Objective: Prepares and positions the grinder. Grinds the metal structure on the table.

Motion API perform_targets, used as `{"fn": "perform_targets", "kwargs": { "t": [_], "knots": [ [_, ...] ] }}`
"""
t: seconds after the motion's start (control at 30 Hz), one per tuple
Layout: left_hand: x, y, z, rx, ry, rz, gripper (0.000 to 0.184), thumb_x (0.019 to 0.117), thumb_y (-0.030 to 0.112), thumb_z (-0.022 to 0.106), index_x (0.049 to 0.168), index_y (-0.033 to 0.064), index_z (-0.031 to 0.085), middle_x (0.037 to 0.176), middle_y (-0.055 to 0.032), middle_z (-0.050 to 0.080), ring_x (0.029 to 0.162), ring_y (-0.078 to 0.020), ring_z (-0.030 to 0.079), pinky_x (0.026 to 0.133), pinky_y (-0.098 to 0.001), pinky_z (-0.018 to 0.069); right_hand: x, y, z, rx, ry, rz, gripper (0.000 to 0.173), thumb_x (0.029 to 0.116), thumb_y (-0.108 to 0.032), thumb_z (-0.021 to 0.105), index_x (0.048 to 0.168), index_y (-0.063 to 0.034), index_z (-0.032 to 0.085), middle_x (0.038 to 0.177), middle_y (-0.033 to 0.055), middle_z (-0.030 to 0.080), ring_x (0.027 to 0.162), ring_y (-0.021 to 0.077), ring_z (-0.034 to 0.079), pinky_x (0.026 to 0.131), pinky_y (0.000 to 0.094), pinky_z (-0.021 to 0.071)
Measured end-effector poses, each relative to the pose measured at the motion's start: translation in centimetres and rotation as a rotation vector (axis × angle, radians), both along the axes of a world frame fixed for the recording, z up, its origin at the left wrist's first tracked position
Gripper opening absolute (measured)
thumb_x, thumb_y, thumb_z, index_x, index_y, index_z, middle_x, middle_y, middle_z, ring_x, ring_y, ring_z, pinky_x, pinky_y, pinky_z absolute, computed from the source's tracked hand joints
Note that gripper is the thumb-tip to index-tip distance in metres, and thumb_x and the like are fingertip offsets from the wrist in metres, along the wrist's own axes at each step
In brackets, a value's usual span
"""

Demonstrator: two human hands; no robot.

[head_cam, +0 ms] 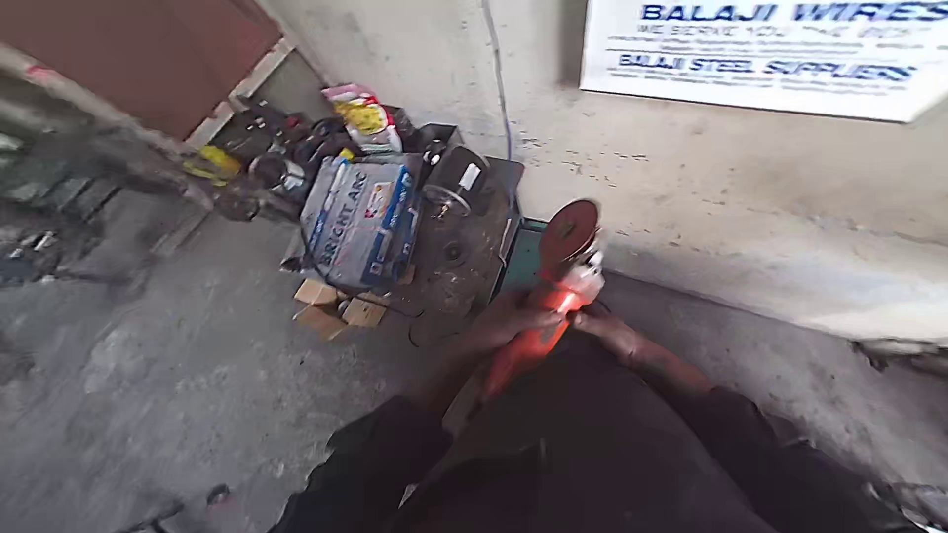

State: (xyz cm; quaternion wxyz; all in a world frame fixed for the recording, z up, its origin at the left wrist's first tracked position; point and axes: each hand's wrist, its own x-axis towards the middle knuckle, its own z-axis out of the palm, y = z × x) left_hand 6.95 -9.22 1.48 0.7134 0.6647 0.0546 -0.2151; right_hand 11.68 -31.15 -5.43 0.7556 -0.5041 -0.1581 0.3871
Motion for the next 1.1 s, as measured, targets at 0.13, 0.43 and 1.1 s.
{"fn": "perform_targets", "kwargs": {
  "t": [0.13,0.43,1.1],
  "knots": [
    [3.8,-2.5,3.9,0.011,-0.152,0.200,0.047,0.1015,0.038,0.063,0.128,-0.0001,0.063,0.104,-0.0144,0.073,0.093,-0.0196,0.073,0.088,-0.0388,0.0623,4.8,4.0,4.1,0.336,0.070,-0.204,0.066,0.0817,-0.053,0.081,0.122,-0.0059,0.059,0.103,0.0080,0.074,0.095,0.0172,0.072,0.086,0.0378,0.0613],
    [2.4,-11.8,0.6,0.278,0.001,0.745,0.076,0.0802,0.026,0.087,0.141,0.0008,0.049,0.116,-0.0194,0.069,0.103,-0.0286,0.071,0.093,-0.0509,0.0590,11.2,4.1,4.4,0.115,0.000,0.096,0.038,0.1015,-0.045,0.051,0.117,-0.0122,0.062,0.095,0.0002,0.075,0.086,0.0107,0.073,0.077,0.0309,0.0631],
    [0.7,-52.8,4.7,1.382,0.004,1.350,0.032,0.1026,0.006,0.054,0.129,0.0087,0.071,0.135,-0.0223,0.066,0.106,-0.0377,0.072,0.085,-0.0501,0.0593,10.2,-16.0,9.2,0.185,0.139,1.356,0.041,0.0971,-0.049,0.057,0.114,-0.0118,0.064,0.094,0.0020,0.070,0.081,0.0133,0.071,0.073,0.0283,0.0613]
  ]
}}
